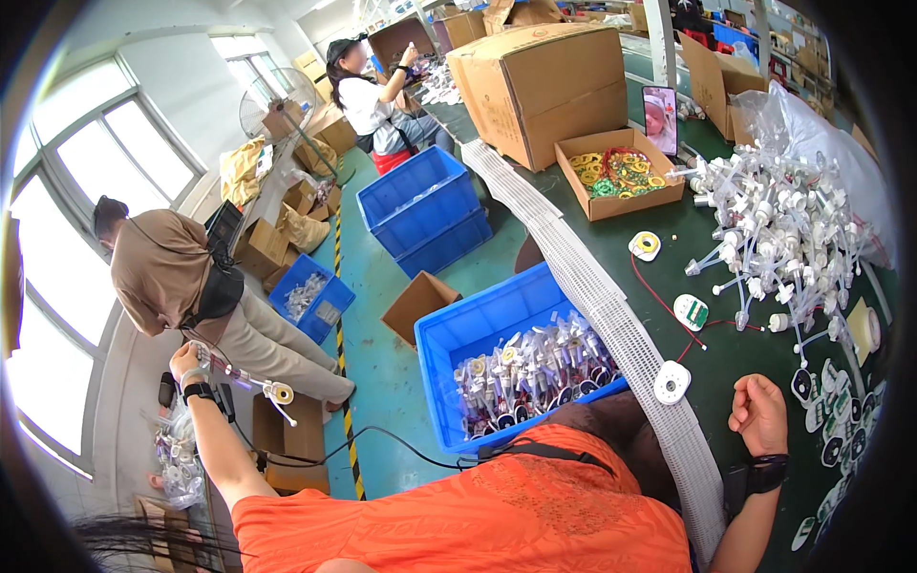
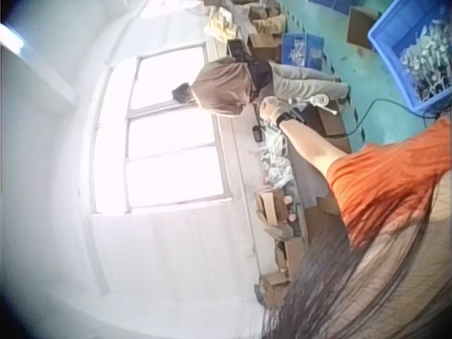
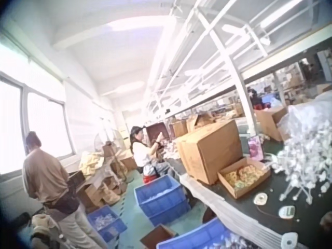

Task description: Assembling small electronic modules involving LEDs, circuit boards, and wires.

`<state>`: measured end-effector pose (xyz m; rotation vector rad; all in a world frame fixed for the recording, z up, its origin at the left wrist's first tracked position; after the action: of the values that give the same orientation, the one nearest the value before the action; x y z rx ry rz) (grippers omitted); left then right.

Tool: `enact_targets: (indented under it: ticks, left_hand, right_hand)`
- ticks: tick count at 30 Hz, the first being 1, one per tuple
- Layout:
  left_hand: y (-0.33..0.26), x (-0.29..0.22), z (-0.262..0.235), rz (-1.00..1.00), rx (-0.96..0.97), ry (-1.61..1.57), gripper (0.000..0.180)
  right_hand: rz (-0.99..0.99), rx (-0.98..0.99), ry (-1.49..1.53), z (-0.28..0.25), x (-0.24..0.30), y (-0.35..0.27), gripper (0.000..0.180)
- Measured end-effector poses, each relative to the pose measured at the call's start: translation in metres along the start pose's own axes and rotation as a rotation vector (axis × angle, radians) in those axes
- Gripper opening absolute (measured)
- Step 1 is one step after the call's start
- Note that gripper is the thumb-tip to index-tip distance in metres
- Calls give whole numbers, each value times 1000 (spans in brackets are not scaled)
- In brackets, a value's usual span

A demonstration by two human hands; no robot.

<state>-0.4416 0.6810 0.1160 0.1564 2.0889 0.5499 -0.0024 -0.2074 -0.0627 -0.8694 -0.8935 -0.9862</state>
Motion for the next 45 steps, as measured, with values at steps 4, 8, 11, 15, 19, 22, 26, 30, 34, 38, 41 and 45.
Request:
enact_targets:
  ticks: [4, 8, 11, 15, 19, 22, 26, 30, 34, 38, 41, 45]
  left_hand:
    - [17, 23, -22, -34, -1, 43, 19]
    - [5, 14, -35, -40, -91, 191, 22]
    - [-1, 15, -44, -80, -155, 286, 24]
    - [-9, 29, -58, -191, -279, 240, 25]
    - [1, 57, -79, -193, -374, 311, 27]
    - [5, 63, -83, -222, -366, 285, 27]
    - [-6, 50, -85, -211, -391, 339, 27]
    - [-11, 58, -95, -237, -399, 252, 29]
    - [-4, 73, -95, -204, -369, 243, 30]
    - [1, 90, -95, -222, -379, 209, 28]
    - [5, 96, -94, -235, -374, 172, 28]
    - [1, 90, -97, -249, -373, 309, 29]
  right_hand:
    - [-24, 3, 2, -3, -1, 3, 23]
    - [-22, -24, -20, -10, -2, 1, 23]
    - [-35, -18, -18, -8, -2, 2, 23]
    - [-28, -23, -16, -9, -5, 3, 22]
    - [-39, 3, -45, -9, -5, 6, 20]
    - [-49, -6, -46, -17, -7, 8, 20]
    - [-61, -48, -52, -22, -8, 2, 20]
    - [-88, -35, -53, -21, -9, 6, 21]
    - [-91, -19, -58, -19, -7, 5, 21]
    - [-68, -25, -37, -18, -6, 5, 20]
    - [-76, -13, -43, -14, -6, 3, 20]
    - [-71, -6, -33, -12, -5, 2, 19]
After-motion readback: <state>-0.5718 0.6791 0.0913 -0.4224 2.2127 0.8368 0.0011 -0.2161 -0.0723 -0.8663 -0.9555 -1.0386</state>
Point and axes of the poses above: each hand's wrist, its own y-axis towards the middle knuckle, its own z-axis out of the palm, x = y × z, the point moved 4 cm from there along y, towards the middle knuckle, and after that the axes turned 2 degrees about -z, right-handed, at the moved point
